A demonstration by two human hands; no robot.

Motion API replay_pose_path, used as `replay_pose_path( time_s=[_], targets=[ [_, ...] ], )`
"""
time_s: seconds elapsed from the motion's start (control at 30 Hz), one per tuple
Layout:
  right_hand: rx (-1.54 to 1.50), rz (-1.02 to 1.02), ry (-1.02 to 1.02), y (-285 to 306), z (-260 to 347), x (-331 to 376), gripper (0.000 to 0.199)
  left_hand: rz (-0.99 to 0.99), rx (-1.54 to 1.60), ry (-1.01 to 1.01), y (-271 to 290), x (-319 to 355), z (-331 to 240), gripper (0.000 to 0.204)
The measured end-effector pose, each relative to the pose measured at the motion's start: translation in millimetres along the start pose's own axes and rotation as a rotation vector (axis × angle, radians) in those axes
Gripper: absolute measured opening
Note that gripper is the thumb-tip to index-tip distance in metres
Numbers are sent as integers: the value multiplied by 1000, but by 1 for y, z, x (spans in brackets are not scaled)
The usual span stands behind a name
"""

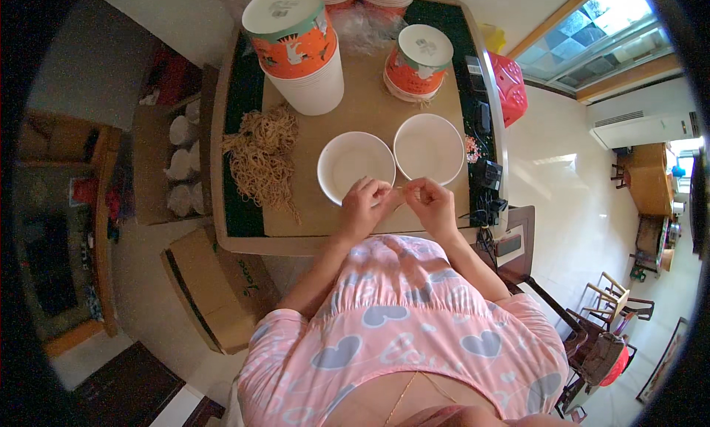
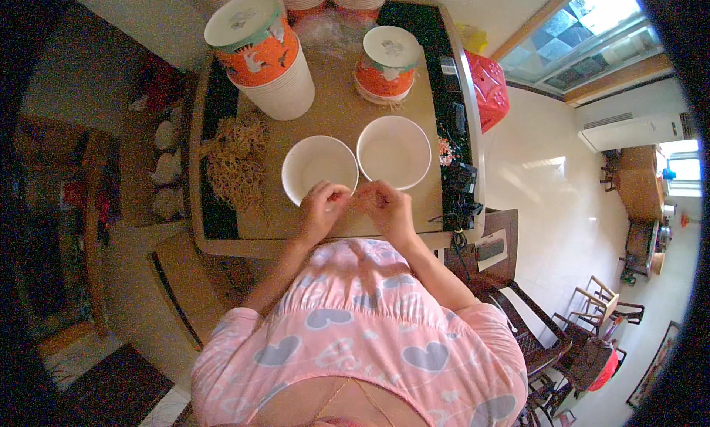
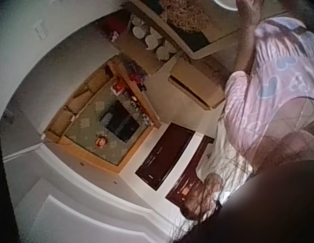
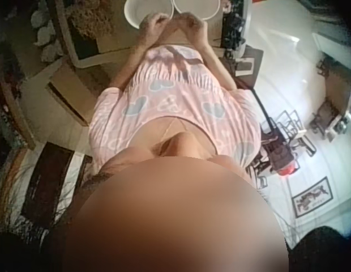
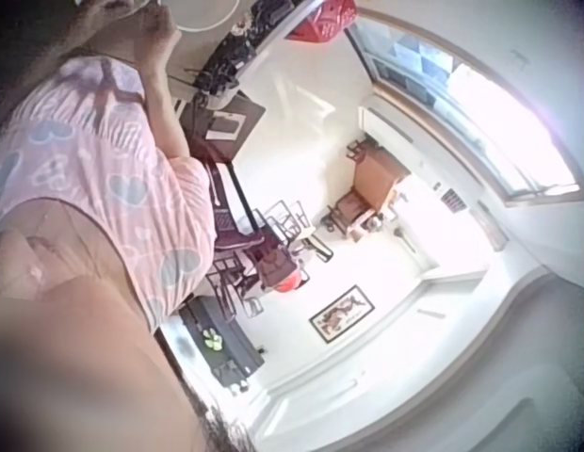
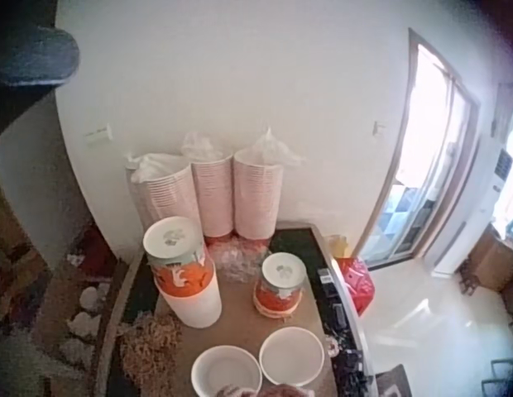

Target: Preparing and stacking paper bowls at a workstation.

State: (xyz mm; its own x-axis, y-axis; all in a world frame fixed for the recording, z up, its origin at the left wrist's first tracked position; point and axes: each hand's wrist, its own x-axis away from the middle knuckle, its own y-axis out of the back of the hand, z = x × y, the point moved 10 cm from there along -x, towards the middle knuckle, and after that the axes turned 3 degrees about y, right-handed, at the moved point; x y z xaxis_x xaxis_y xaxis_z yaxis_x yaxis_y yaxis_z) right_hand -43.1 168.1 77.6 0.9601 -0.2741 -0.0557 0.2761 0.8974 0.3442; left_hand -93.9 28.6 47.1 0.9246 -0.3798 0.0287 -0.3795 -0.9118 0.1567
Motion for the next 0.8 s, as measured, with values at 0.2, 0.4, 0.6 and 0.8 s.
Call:
replay_pose_path(
  time_s=[0.2,0.4,0.6,0.8],
  targets=[
    [-62,58,-122,-8,-51,3,7,121,-615,-18,5,-6,52,22],
    [-161,162,-51,-46,-56,-8,6,289,-707,-99,14,-19,23,38],
    [-57,160,-41,-43,-49,-4,6,183,-696,-48,16,-18,51,20],
    [-85,31,144,-46,-10,-22,13,24,-256,67,55,-25,5,21]
  ],
)
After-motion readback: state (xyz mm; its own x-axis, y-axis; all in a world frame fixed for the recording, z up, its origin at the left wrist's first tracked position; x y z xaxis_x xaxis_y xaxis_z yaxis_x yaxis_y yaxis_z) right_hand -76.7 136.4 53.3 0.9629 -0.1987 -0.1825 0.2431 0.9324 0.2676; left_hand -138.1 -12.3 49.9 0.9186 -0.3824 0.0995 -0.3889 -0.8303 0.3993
